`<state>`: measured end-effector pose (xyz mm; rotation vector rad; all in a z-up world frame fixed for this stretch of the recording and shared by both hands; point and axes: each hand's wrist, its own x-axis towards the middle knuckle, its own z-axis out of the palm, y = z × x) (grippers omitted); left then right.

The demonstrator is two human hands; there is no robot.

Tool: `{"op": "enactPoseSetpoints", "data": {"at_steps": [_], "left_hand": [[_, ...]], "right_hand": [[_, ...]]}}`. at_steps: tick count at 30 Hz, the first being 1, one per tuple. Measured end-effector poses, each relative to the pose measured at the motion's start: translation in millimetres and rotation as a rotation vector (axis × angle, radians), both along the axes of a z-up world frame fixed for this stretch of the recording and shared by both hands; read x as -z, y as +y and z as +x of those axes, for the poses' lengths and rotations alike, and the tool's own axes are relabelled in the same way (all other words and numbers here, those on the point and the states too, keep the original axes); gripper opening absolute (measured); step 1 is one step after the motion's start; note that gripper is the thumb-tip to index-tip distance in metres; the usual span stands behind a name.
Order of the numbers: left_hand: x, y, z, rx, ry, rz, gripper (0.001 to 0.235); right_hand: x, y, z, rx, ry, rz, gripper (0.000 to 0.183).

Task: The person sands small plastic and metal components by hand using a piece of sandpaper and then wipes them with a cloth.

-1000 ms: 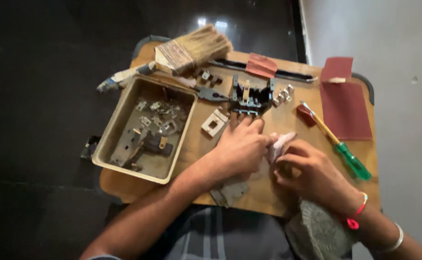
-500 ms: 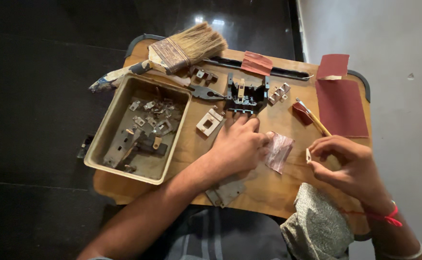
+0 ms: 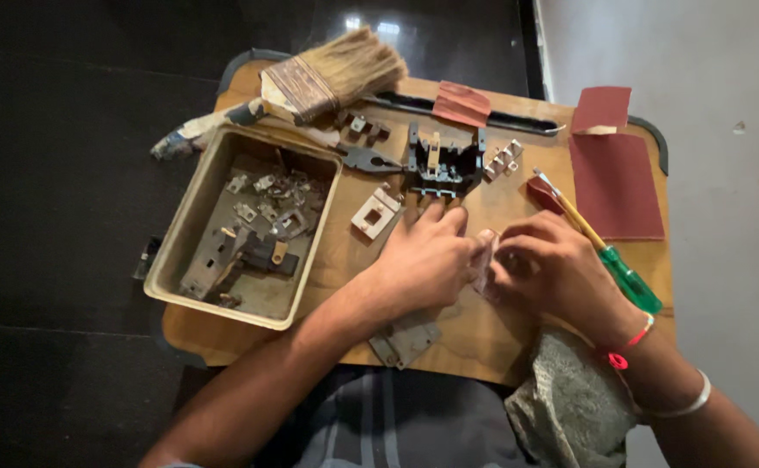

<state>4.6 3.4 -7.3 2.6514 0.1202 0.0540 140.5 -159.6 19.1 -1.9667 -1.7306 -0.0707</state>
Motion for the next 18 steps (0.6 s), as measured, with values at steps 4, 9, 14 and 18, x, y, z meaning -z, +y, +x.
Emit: {"op": "enactPoseSetpoints", "data": {"at_steps": [4, 9, 14, 18], "left_hand": [[-1.5, 3.0, -0.4, 0.002, -0.027, -0.009, 0.05], [1.2, 3.9, -3.1, 0.045, 0.027, -0.02, 0.058], [-0.8, 2.9, -0.2, 0.034, -0.085, 0.03, 0.055], [-4.8, 4.5, -2.9, 0.045, -0.035, -0.029, 0.061]], "right_hand": [[1.6, -0.5, -1.1, -0.018, -0.041, -0.031, 0.024], [0.5, -13.2, -15.2, -0.035, 0.024, -0.186, 0.025], [-1.3, -3.7, -15.7, -0.03, -0.009, -0.07, 0.027], [-5.1, -0.1, -4.2, 0.035, 0.045, -0.155, 0.027]]}}
